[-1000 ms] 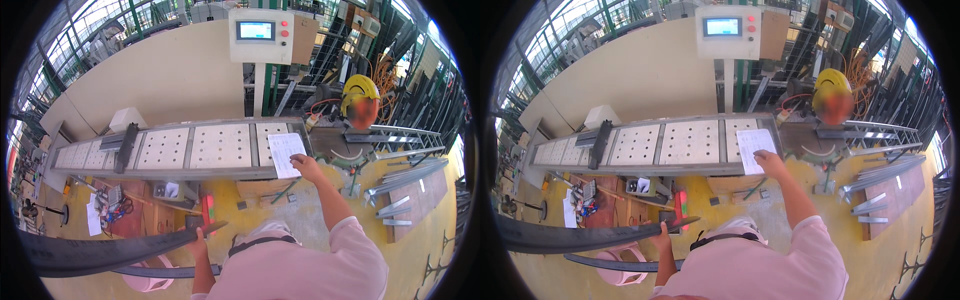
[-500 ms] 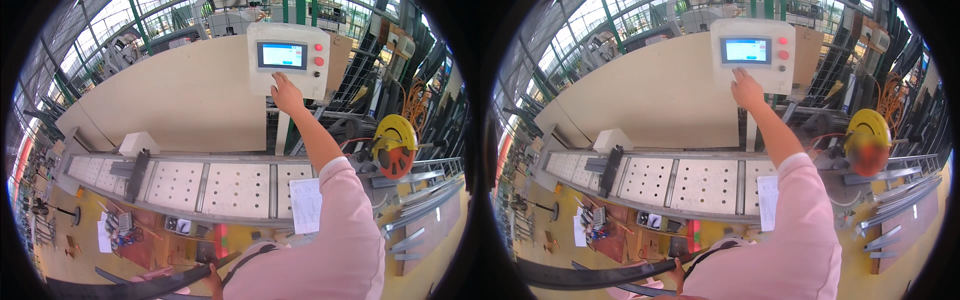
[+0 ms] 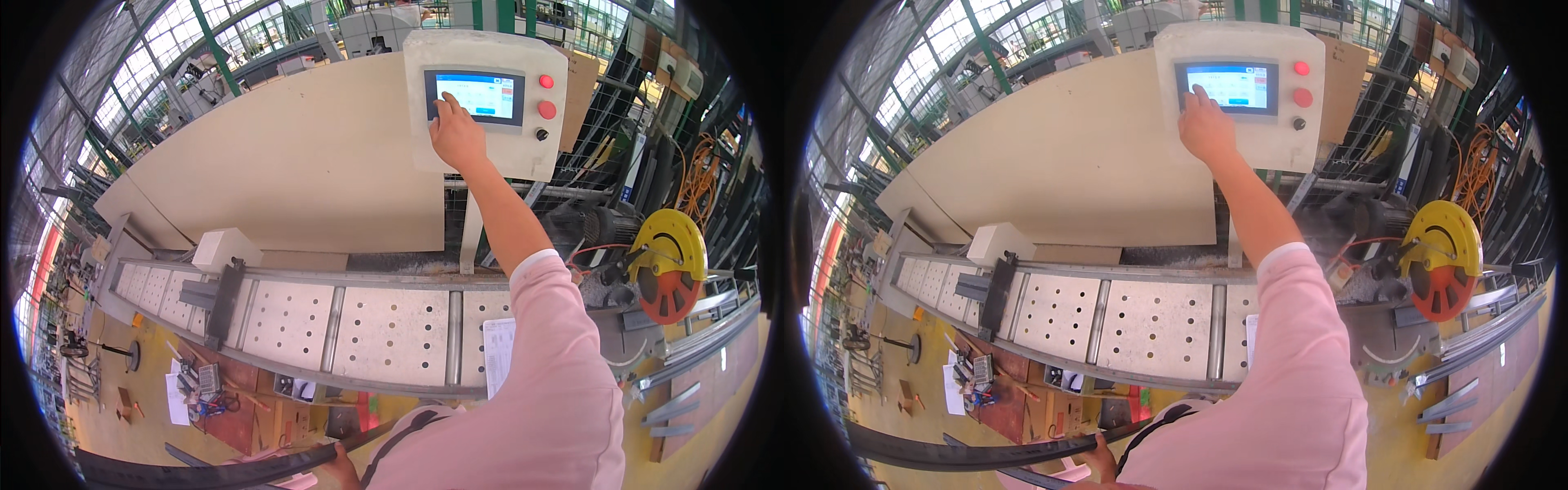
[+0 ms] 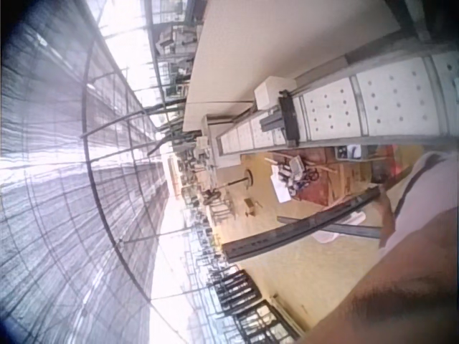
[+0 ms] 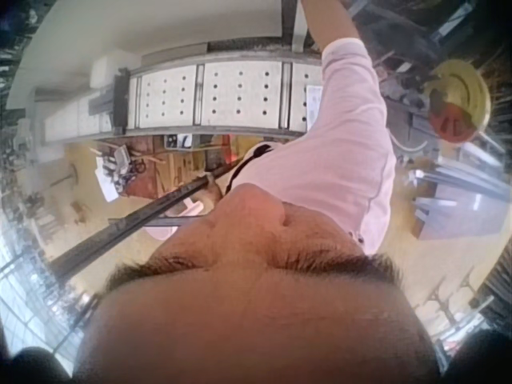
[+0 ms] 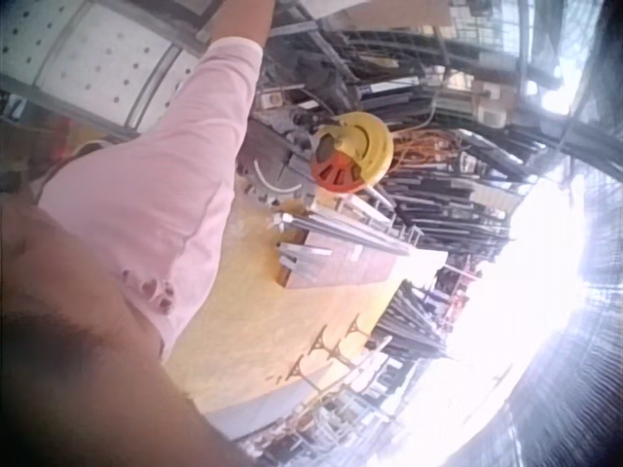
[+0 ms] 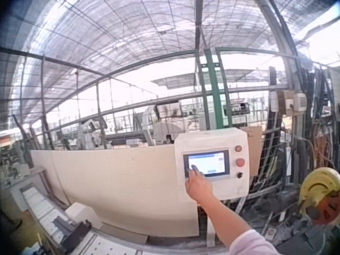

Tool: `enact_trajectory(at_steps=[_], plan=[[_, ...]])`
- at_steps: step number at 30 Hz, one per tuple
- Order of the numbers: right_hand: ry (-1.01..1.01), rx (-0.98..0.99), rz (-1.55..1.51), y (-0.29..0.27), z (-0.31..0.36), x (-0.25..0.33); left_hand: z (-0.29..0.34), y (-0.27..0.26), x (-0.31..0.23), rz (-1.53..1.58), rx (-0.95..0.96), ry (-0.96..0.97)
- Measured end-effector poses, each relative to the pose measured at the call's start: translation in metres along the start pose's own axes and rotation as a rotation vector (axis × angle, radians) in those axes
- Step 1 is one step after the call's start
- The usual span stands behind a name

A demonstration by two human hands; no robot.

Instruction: The person interacts with a machine control panel, positions long metal profiles onto a conveyor and into a miter saw, operates the saw to cut the profiles, and سپس stacks the finished pieces onto a large metal frame.

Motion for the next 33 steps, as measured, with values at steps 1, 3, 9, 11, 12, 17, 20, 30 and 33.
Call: enact_trajectory(at_steps=[1, 3, 9, 11, 12, 17, 20, 30, 33], plan=[[0.005, 0.019, 0.008, 0.002, -0.001, -0.002, -0.003, 0.001, 0.002, -0.017, 0.004, -0.009], [0.019, 0.059, 0.024, 0.007, -0.001, -0.004, -0.007, 0.002, 0.002, -0.055, 0.013, -0.025], [-0.039, 0.029, 0.024, -0.001, 0.018, -0.001, -0.010, 0.005, 0.000, -0.059, 0.028, -0.024], [-0.031, 0.031, 0.016, -0.001, 0.020, -0.002, -0.012, 0.005, -0.001, -0.066, 0.029, -0.002], [-0.027, 0.032, 0.011, -0.001, 0.020, -0.002, -0.014, 0.004, -0.003, -0.070, 0.029, 0.009], [-0.019, 0.019, -0.005, -0.008, 0.013, 0.003, -0.018, 0.010, -0.021, -0.083, 0.028, 0.034], [0.005, 0.055, 0.022, -0.001, 0.012, -0.002, -0.019, 0.012, -0.026, -0.111, 0.032, 0.016], [-0.022, -0.017, -0.011, -0.008, -0.005, 0.009, -0.008, 0.008, -0.024, -0.140, 0.060, 0.088], [0.054, 0.087, 0.043, 0.002, -0.006, -0.003, -0.007, 0.009, -0.021, -0.102, 0.025, 0.096]])
Point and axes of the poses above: each hand's wrist, its own z-axis away from the middle knuckle, its own y-axis out of the palm, x = y × z, the point moved 6 cm from there along -z, towards the middle knuckle, and after that the axes turned 8 degrees about -x, right-handed, at the moved point
